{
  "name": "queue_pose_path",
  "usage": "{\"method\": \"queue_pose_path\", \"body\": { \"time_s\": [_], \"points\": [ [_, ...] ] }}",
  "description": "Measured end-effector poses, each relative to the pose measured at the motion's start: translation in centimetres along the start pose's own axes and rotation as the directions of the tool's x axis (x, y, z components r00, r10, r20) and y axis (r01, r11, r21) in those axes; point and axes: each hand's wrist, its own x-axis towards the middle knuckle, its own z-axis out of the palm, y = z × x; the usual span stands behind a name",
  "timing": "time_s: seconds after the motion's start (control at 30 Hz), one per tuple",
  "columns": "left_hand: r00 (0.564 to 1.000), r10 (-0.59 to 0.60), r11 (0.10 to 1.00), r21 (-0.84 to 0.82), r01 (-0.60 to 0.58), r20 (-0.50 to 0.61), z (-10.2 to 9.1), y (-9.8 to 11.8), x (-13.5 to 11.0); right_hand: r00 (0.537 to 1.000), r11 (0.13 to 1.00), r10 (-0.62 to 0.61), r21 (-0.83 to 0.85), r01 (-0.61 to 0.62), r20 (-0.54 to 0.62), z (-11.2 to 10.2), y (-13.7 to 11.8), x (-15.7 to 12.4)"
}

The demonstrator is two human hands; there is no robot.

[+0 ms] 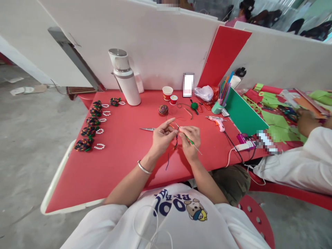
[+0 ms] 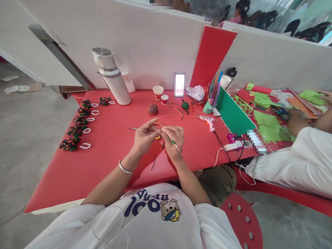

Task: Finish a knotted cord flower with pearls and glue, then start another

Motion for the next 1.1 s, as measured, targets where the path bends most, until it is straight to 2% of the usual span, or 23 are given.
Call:
{"method": "queue_pose_path", "body": {
  "time_s": [0.1,0.2,0.37,0.47,0.57,0.67,0.77,0.93,1.0,1.1],
  "points": [
    [0.995,-0.083,0.993,-0.08,0.088,0.063,-0.2,0.2,0.1,0.995,0.996,-0.094,0.0,0.094,-0.019,-0.2,0.2,0.2],
    [0.977,-0.174,0.976,-0.107,0.187,0.122,-0.8,1.0,0.3,0.989,0.99,-0.13,0.061,0.126,0.064,-0.9,0.9,1.0],
    [0.957,-0.253,0.964,-0.049,0.262,0.145,-2.0,1.8,0.6,0.95,0.978,-0.133,0.195,0.079,0.281,-3.6,1.6,3.4],
    [0.943,-0.277,0.959,-0.014,0.284,0.183,-2.4,1.9,0.7,0.926,0.978,-0.103,0.208,0.027,0.364,-5.1,1.8,4.5],
    [0.931,-0.285,0.957,0.018,0.289,0.226,-2.7,1.9,0.9,0.914,0.964,-0.054,0.26,-0.057,0.402,-5.8,2.3,4.8],
    [0.921,-0.301,0.953,0.04,0.301,0.249,-2.7,1.8,1.0,0.928,0.926,-0.004,0.352,-0.137,0.373,-5.1,3.0,4.2],
    [0.925,-0.29,0.956,0.024,0.293,0.245,-2.1,1.4,0.9,0.949,0.877,0.023,0.449,-0.17,0.313,-3.4,3.2,2.9],
    [0.941,-0.26,0.964,0.005,0.266,0.217,-0.8,0.7,0.4,0.982,0.918,0.072,0.374,-0.133,0.173,-0.9,2.0,1.1],
    [0.95,-0.244,0.969,0.002,0.248,0.196,-0.7,0.7,0.3,0.992,0.928,0.064,0.359,-0.101,0.113,-0.7,1.8,0.9],
    [0.963,-0.213,0.977,0.02,0.213,0.164,-0.9,1.0,0.4,0.995,0.928,0.025,0.367,-0.06,0.099,-1.0,1.8,1.0]
  ]
}}
